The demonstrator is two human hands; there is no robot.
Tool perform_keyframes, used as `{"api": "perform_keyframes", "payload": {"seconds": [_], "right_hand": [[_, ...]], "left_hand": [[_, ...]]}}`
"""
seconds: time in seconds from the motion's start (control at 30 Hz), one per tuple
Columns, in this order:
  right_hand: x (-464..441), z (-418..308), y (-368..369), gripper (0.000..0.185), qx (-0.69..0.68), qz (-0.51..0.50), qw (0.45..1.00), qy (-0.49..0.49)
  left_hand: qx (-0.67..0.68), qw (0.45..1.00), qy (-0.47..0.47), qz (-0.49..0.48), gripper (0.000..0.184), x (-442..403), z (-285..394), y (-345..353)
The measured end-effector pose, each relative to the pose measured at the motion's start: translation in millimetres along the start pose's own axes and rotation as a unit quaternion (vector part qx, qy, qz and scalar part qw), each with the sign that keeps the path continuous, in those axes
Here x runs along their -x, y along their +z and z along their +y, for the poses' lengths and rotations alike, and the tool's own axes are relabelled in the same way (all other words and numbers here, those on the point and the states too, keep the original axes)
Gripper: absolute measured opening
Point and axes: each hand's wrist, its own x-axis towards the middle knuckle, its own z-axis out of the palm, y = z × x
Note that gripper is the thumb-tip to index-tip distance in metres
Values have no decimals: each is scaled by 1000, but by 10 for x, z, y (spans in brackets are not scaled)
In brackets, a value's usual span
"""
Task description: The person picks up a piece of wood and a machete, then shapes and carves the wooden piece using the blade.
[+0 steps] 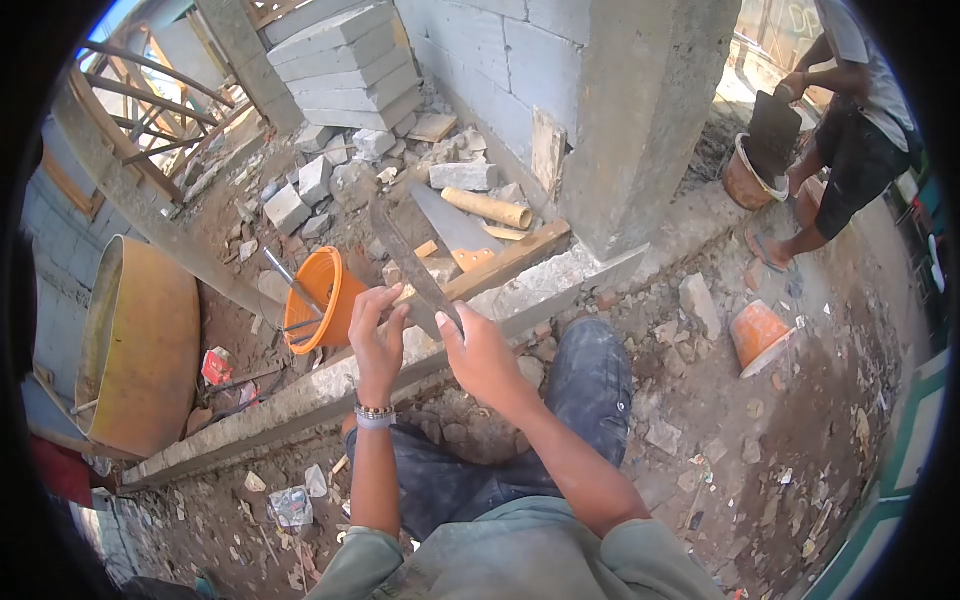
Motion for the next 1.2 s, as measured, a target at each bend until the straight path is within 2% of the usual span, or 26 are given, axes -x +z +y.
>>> {"api": "perform_keyframes", "payload": {"seconds": [0.03, 0.07, 0.1, 0.13, 0.23, 0.33, 0.43, 0.53, 0.63, 0.73, 0.83, 0.93, 1.13, 1.2], "right_hand": [[22, 45, 9, 39, -26, 3, 1000, -7], [44, 79, -9, 40, -132, -33, 985, 110], [36, 77, -45, 42, -234, -67, 944, 222], [17, 57, -69, 43, -330, -98, 881, 325], [59, -96, -42, 46, -141, -27, 981, 128], [43, -415, -76, 36, -84, 52, 995, -27], [58, -509, -94, 33, -9, 64, 998, -21], [71, -128, 38, 31, 104, -11, 992, 68], [64, -133, -4, 31, 108, -26, 991, 70], [52, -69, -10, 39, 85, -37, 994, 60], [2, 35, -58, 41, -97, -86, 980, 148], [48, 5, -21, 44, -13, -7, 1000, 23], [137, -651, -179, 42, -7, 56, 998, -26], [132, -623, -180, 34, 18, 15, 1000, -4]], "left_hand": [[8, 1000, -9, 1, 34, 33, 10, -10], [10, 1000, -11, -4, 34, 51, 23, -20], [13, 1000, -13, -8, 34, 38, 38, -26], [16, 1000, -10, -11, 34, 13, 40, -26], [13, 1000, -10, -12, 33, 5, 20, 1], [14, 1000, -9, -12, 32, -5, 23, -6], [21, 1000, -9, -11, 32, 11, 1, 6], [16, 1000, -5, -1, 32, 11, 19, 21], [-1, 1000, -4, -10, 32, -14, 77, 13], [-5, 1000, 15, -4, 32, -13, 59, 2], [9, 1000, 3, 0, 31, 25, 43, -5], [16, 1000, 16, -6, 31, 17, 18, 17], [-5, 1000, 11, 1, 31, 7, 31, 8], [3, 1000, 2, -4, 31, 18, 13, 9]]}}
